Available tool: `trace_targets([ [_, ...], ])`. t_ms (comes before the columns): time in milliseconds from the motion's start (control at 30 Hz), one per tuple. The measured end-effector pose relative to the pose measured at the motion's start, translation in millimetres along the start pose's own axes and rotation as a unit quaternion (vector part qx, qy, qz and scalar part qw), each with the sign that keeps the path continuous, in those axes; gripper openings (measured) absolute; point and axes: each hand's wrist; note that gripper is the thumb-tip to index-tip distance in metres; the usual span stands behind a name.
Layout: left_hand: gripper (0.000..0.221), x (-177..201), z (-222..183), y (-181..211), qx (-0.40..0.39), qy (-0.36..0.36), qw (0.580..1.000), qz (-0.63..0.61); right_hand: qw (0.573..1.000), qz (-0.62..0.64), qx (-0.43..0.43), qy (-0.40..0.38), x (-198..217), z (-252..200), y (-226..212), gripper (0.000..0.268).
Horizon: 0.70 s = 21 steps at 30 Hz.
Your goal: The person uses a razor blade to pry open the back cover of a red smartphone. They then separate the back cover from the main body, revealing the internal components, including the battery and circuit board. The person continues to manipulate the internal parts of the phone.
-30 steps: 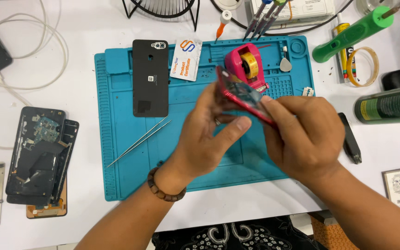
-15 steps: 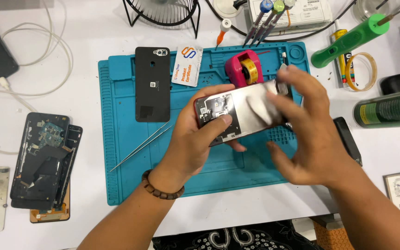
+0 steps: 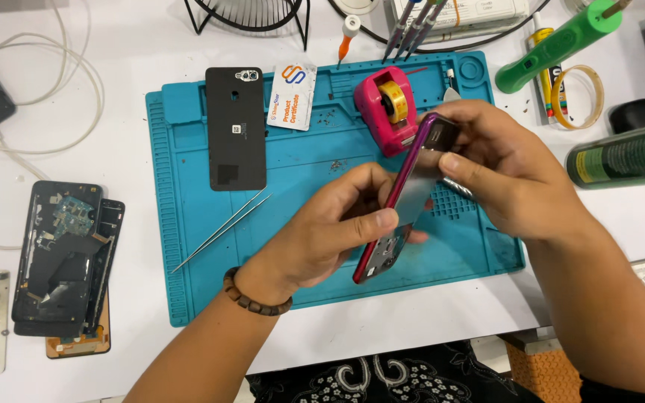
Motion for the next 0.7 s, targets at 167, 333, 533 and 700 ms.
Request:
trace_targets([
  [167,0.048,2,-2,7,-0.029,0.015,0.999,-0.009,0.957,-0.279,0.067,0.040,-9,20,-18,0.037],
  [333,0.087,10,5,3,-0.047,0.144,0.981,0.118,0.909,-0.402,-0.005,0.105,6,28,9,0.015],
  [533,0.070,12,12,-10,-0.024,0.150,0.978,0.143,0.936,-0.332,-0.082,0.085,4,36,16,0.007],
  [700,0.070,10,16,-11,-0.028,0.106,0.980,0.164,0.937,-0.317,-0.117,0.090,5,41,19,0.010],
])
Point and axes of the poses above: each hand's wrist, its own z-axis towards the middle knuckle, its own x-axis out of the back of the hand, y = z × x, and after that the axes turned 6 degrees about z, right-handed
